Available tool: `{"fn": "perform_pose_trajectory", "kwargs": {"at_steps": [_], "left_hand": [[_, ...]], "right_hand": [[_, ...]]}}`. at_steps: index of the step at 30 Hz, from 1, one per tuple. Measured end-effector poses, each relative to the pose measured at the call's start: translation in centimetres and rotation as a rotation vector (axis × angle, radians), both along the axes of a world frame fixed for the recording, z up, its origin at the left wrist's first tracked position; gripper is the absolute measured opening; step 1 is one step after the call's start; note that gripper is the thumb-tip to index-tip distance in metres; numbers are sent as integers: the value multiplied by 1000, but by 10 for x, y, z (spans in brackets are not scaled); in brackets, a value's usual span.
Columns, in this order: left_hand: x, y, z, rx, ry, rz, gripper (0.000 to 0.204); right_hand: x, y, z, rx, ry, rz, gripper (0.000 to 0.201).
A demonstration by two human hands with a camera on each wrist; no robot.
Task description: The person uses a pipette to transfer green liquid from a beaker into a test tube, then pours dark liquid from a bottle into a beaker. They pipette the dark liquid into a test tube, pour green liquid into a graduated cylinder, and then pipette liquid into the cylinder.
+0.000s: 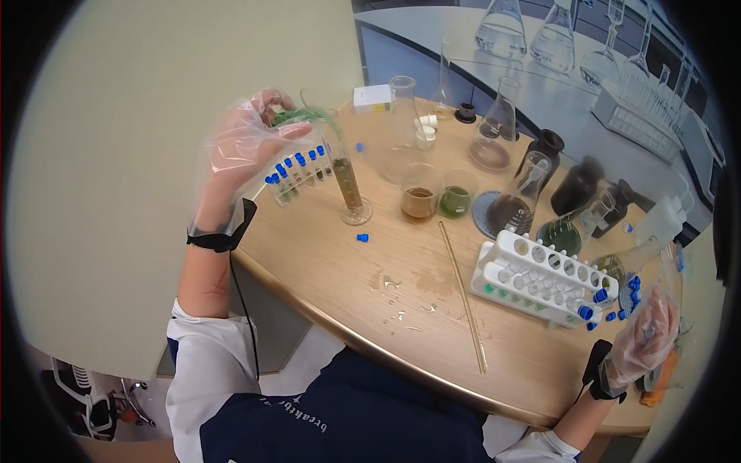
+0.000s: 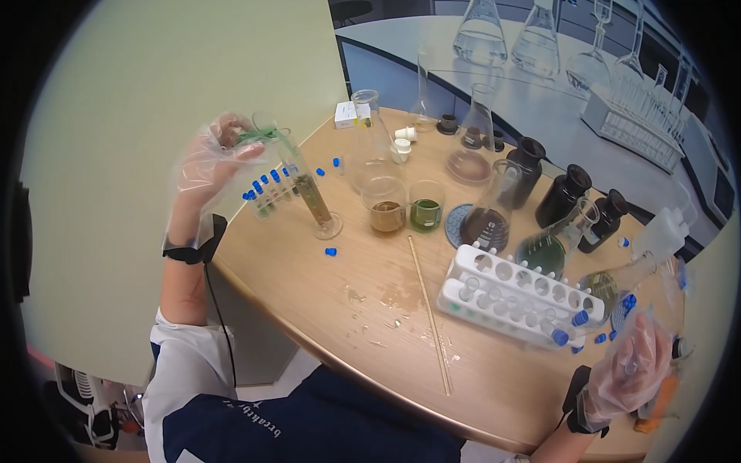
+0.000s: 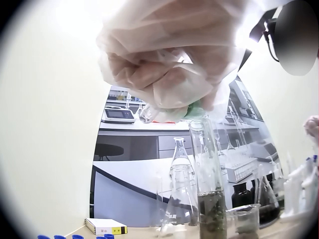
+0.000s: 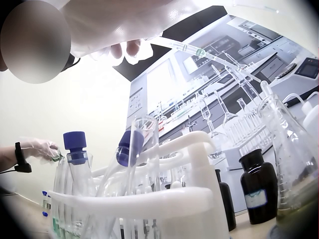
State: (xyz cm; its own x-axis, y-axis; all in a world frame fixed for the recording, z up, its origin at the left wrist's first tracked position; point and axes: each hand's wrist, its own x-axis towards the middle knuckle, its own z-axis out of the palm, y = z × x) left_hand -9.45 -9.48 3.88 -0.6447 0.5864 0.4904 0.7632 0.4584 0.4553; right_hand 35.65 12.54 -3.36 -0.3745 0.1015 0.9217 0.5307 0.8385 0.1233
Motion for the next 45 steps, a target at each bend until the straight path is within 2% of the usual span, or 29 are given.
{"fn": "perform_pose_trajectory", "kwargs": {"at_steps": [9,12,15,21,27,30,36,39,45], "left_hand": [[0,-2,5,-15,37,15,23],[-4,-2,9,-66,83,7,40],[-8,-2,9,-68,173,-58,42],[-4,-1,16,-113,257,-13,41],[8,2,23,-151,221,50,38],[7,1,22,-159,273,25,38],[-5,0,20,-240,632,-26,40],[-16,-2,20,-174,798,-174,39],[-15,-3,22,-222,827,-126,39]], "right_hand": [[0,1,-1,-15,-7,4,15],[0,2,-5,-34,7,10,16],[2,3,-7,-41,10,5,16],[3,2,-6,-38,-2,-24,17],[5,4,-8,-41,-3,-26,17],[5,4,-8,-20,-13,-42,16],[4,4,-7,-7,-26,-55,16],[3,3,-6,-33,-22,-41,17],[1,1,-4,-17,-26,-24,16]]}}
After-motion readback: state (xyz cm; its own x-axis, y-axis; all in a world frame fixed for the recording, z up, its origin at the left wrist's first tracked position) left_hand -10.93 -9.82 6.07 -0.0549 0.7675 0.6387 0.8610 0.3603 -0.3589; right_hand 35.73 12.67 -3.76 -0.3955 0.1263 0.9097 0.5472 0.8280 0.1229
